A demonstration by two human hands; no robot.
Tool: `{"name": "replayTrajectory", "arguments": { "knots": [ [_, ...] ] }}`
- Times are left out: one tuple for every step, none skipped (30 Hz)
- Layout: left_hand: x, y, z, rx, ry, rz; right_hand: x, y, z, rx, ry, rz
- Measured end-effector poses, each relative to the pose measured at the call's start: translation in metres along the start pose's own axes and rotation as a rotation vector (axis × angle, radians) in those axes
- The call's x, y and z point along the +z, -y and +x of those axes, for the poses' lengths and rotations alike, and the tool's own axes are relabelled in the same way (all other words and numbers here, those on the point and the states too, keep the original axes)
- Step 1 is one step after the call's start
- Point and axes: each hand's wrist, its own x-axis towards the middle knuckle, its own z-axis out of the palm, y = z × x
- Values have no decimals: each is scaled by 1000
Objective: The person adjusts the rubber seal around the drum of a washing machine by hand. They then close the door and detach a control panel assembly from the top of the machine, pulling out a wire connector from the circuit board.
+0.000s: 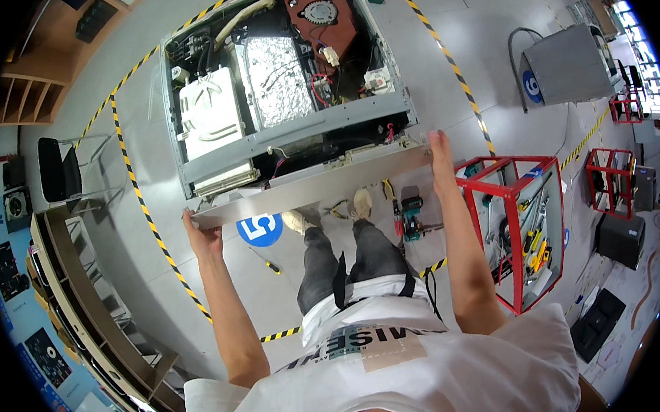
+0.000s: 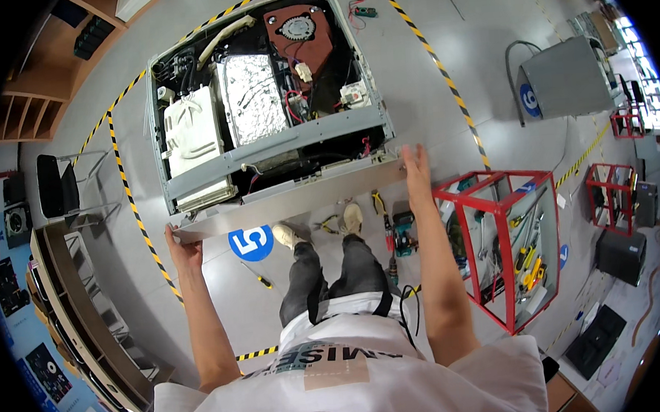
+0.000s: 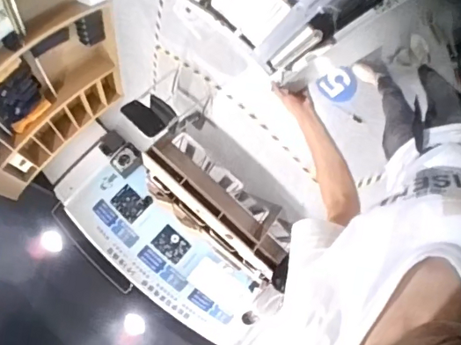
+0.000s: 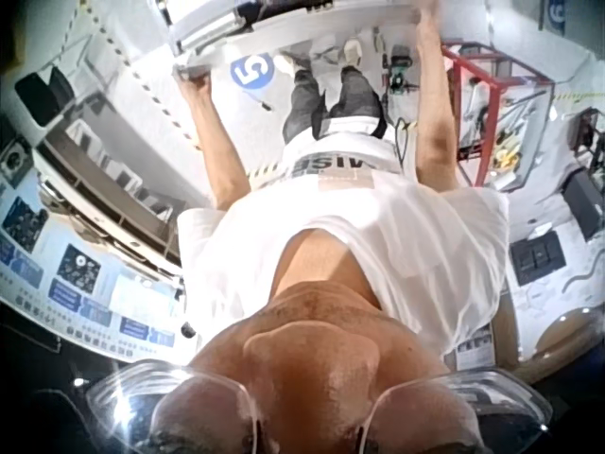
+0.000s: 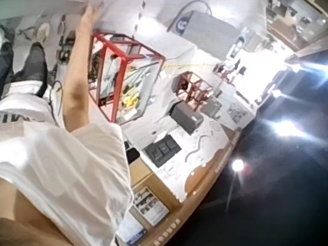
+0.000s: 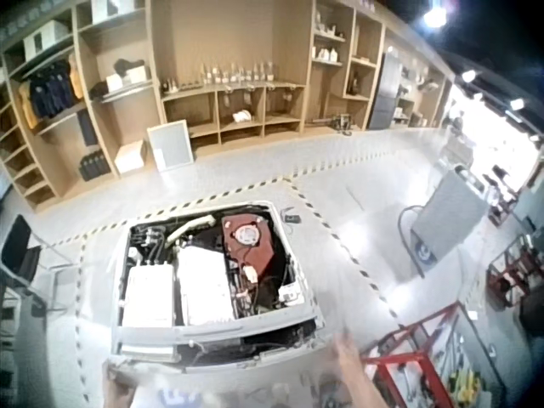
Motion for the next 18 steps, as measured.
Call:
{"name": "replayTrajectory", "arguments": {
  "knots": [
    [1,2,1,27,-27,27,5,11,6,-120,-75,-189],
    [5,4,2,27,-25,31,9,19,11,-232,-157,-374],
    [6,3,1,34,-29,33,19,34,13,-344,-231,-557],
    [7,2,0,42,-34,35,35,50,21,-402,-91,-562],
    [5,-1,-1,43,-35,32,61,69,29,-458,52,-564],
    [4,0,0,38,-32,31,86,75,42,-569,144,-603],
    [3,-1,2,39,-30,30,112,80,55,-682,237,-635],
    [2,-2,3,43,-24,39,139,82,64,-718,236,-637],
    [0,-1,3,45,-18,47,162,82,71,-754,235,-640],
    [1,0,5,43,-10,55,180,77,82,-780,222,-685],
    [1,1,6,34,-8,60,189,74,84,-801,256,-700],
    [0,2,8,26,-5,64,194,72,86,-822,291,-716],
    [0,3,10,16,-1,69,196,70,90,-828,301,-713],
    [2,4,7,17,-8,74,199,65,94,-832,318,-708],
    [8,2,1,21,-19,77,202,62,95,-836,340,-700],
    [12,1,-2,24,-28,80,203,60,96,-834,343,-736],
    [13,0,-2,19,-49,82,205,61,96,-835,345,-770],
    [13,1,-1,13,-68,84,205,62,97,-836,346,-806]
  ]
}}
